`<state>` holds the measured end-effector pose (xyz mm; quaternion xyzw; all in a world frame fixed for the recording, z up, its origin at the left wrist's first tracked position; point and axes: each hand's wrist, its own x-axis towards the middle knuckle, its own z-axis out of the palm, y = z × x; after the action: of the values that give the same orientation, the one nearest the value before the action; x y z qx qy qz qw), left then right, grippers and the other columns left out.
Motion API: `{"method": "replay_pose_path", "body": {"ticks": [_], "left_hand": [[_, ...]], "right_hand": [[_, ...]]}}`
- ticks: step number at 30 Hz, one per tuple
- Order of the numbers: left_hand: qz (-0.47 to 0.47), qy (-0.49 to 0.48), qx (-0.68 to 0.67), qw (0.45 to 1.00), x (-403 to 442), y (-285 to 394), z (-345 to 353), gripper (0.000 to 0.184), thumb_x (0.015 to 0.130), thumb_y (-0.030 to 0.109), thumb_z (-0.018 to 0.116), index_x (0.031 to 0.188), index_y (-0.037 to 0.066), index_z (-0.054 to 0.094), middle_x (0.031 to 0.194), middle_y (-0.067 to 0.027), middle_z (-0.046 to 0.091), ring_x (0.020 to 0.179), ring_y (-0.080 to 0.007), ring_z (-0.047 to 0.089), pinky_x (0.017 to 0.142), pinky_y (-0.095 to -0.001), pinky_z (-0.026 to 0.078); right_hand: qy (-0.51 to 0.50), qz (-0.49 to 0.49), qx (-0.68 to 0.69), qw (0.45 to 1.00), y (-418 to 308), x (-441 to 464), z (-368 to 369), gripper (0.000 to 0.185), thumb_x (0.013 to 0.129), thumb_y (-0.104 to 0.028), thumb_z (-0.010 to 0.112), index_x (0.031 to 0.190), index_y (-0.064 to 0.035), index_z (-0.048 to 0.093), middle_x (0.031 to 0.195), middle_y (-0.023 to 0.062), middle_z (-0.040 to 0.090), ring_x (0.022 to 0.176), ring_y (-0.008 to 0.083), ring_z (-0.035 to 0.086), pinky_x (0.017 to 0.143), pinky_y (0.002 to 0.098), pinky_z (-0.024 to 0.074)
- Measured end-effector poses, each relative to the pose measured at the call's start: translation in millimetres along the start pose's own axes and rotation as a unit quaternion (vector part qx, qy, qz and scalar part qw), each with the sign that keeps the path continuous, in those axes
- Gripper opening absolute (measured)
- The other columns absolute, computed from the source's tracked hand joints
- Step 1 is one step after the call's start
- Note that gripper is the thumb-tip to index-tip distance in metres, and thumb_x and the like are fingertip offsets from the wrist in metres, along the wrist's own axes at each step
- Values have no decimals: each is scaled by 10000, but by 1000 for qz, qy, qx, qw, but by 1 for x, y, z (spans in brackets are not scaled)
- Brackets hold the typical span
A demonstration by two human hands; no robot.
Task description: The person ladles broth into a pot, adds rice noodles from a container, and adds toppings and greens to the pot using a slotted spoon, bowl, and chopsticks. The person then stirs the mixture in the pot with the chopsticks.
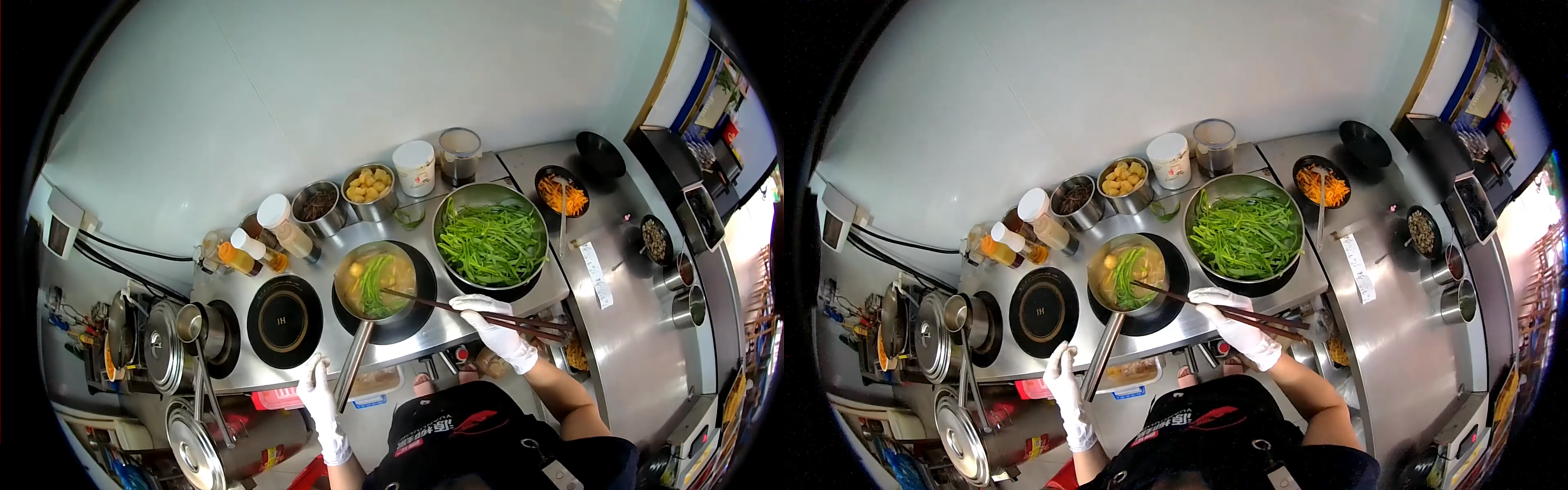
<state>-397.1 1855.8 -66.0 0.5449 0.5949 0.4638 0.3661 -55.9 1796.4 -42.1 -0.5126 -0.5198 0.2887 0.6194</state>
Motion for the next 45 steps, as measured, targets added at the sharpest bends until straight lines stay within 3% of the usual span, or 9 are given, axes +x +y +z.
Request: {"method": "replay_pose_path", "body": {"ticks": [6,15,20,25,28,37,38,42,45], "left_hand": [[64,-23,95,993,11,14,26,176,899,91,605,1018,-17,676,976,-141,682,913,-241,640,870,-324,472],[2,-21,76,997,-13,-6,5,172,918,33,567,1045,-28,665,999,-123,672,938,-208,635,885,-299,468],[-17,23,42,999,-17,-23,-15,177,939,44,560,1070,-31,654,997,-86,682,944,-153,627,882,-263,473],[5,29,52,998,-17,-23,-19,174,938,44,561,1064,-23,661,974,-66,679,910,-127,618,837,-243,477],[7,31,58,998,-20,-20,-21,173,935,44,566,1063,-19,664,965,-57,678,893,-124,616,821,-241,475],[-9,40,38,998,-23,-32,-27,177,929,39,572,1068,-24,663,978,-69,673,905,-132,617,846,-248,478],[-8,40,47,998,-24,-33,-29,178,929,39,572,1069,-24,662,977,-70,673,908,-134,618,849,-250,479],[-11,42,44,998,-27,-33,-31,178,930,37,569,1069,-22,663,972,-69,671,910,-133,619,842,-250,483],[-27,44,47,998,-30,-28,-34,175,934,38,562,1064,-22,663,965,-65,669,906,-128,612,834,-246,479]], "right_hand": [[-3,-17,-44,999,13,5,-3,139,823,8,655,960,10,679,1005,127,690,923,218,655,842,298,511],[-120,54,41,990,39,25,57,170,828,-23,670,995,8,674,1014,110,679,955,190,638,869,282,492],[-78,-21,-91,993,15,44,46,100,830,1,644,923,5,680,987,114,695,920,212,664,848,292,518],[-144,7,-16,989,29,57,51,98,832,-2,647,924,4,680,992,103,693,932,206,656,861,293,509],[-83,8,-45,996,47,63,37,98,849,-17,632,936,7,671,986,101,683,944,185,643,860,270,496],[-133,-1,-121,984,2,80,27,99,869,-78,632,869,11,675,851,102,692,784,202,658,711,305,508],[-151,85,-109,979,-1,80,32,124,865,-101,644,881,17,677,848,98,695,790,200,661,727,299,509],[-164,40,-24,985,36,73,68,109,846,-52,645,922,15,687,943,104,700,882,196,657,833,292,500],[-145,16,-54,988,41,75,69,105,844,-39,638,919,17,684,951,107,699,906,199,659,842,291,501]]}}
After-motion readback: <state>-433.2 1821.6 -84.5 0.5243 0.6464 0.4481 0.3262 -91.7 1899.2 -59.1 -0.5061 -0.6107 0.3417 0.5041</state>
